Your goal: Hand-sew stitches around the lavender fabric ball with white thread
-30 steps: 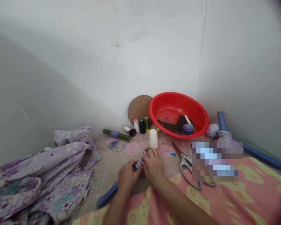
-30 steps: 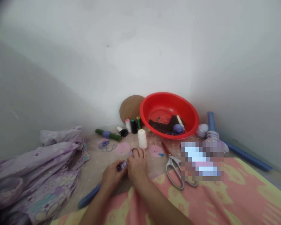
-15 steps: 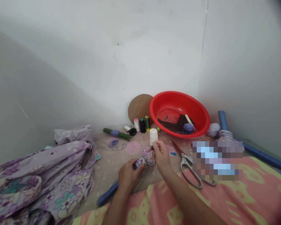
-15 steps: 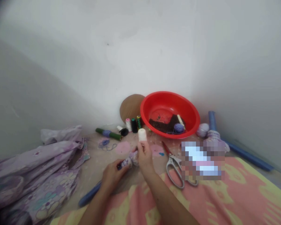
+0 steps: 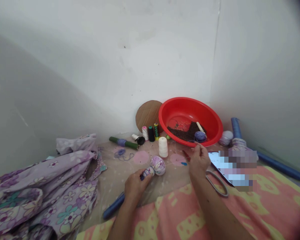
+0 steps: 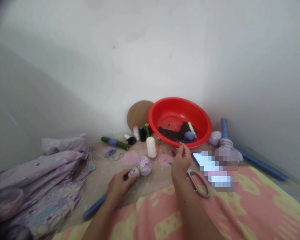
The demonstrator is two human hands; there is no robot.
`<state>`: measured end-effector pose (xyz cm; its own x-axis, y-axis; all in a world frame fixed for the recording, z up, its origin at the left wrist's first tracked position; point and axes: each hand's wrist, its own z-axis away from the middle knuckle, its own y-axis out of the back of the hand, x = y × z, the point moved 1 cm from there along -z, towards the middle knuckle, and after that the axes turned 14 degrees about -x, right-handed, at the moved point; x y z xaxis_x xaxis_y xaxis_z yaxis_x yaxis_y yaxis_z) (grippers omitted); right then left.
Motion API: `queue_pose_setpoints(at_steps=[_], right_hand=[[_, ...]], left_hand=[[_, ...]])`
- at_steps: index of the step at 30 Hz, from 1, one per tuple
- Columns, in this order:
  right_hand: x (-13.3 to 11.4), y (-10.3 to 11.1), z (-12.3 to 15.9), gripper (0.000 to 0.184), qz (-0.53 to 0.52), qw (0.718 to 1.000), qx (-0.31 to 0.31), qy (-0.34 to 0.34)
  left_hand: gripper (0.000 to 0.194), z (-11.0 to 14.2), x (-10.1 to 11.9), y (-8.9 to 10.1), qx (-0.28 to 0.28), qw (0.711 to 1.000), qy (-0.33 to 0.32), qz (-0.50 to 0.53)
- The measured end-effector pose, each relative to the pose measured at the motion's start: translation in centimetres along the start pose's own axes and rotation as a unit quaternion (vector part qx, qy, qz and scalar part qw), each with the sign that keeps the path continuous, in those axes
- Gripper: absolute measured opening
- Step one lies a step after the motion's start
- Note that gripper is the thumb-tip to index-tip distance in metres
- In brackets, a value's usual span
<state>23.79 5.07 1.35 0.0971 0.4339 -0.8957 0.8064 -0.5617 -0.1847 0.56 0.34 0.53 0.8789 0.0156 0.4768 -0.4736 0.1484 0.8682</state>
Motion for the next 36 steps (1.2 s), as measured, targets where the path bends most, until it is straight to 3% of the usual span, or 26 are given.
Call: queue_pose_setpoints(at_steps=[4, 10, 13, 16, 19, 22, 26, 30, 36], right_hand=[[-0.8, 1.0, -0.6, 0.033, 0.111, 0.990, 0.073, 0.041], [-1.5, 1.9, -1.1, 0.030, 0.193, 0.968, 0.095, 0.129], [-1.7, 1.7, -0.9, 0.029, 0.180, 0.971, 0.089, 0.126], [-1.6, 0.6, 0.1, 0.031, 0.120, 0.989, 0.021, 0.088], [-1.5, -1.1, 2.1, 0.031, 0.120, 0.985, -0.108, 0.063], [-1.3, -2.8, 4.8, 0.030, 0.154, 0.956, -0.246, 0.028], [-1.0, -4.3, 7.9, 0.027, 0.218, 0.903, -0.370, 0.009], [-0.7, -4.7, 9.0, 0.023, 0.300, 0.855, -0.423, 0.000], [-0.5, -4.6, 8.9, 0.023, 0.306, 0.843, -0.441, -0.015]], left_hand=[[0.041, 0.1, 0.2, 0.1, -0.012, 1.000, 0.008, 0.006], [0.043, 0.0, 0.0, 0.1, -0.021, 1.000, 0.012, 0.010], [0.043, -0.1, -0.1, 0.1, -0.021, 1.000, 0.008, 0.010], [0.043, -0.2, -0.2, 0.1, -0.018, 1.000, 0.007, 0.009], [0.043, -0.2, -0.2, 0.1, -0.016, 1.000, 0.005, 0.005], [0.045, -0.3, -0.3, 0.1, -0.015, 1.000, 0.002, 0.000], [0.046, -0.3, -0.3, 0.2, -0.013, 1.000, -0.006, -0.008], [0.044, -0.2, -0.1, 0.3, -0.007, 1.000, -0.009, -0.012], [0.043, -0.3, -0.3, 0.3, -0.009, 1.000, -0.006, -0.014]])
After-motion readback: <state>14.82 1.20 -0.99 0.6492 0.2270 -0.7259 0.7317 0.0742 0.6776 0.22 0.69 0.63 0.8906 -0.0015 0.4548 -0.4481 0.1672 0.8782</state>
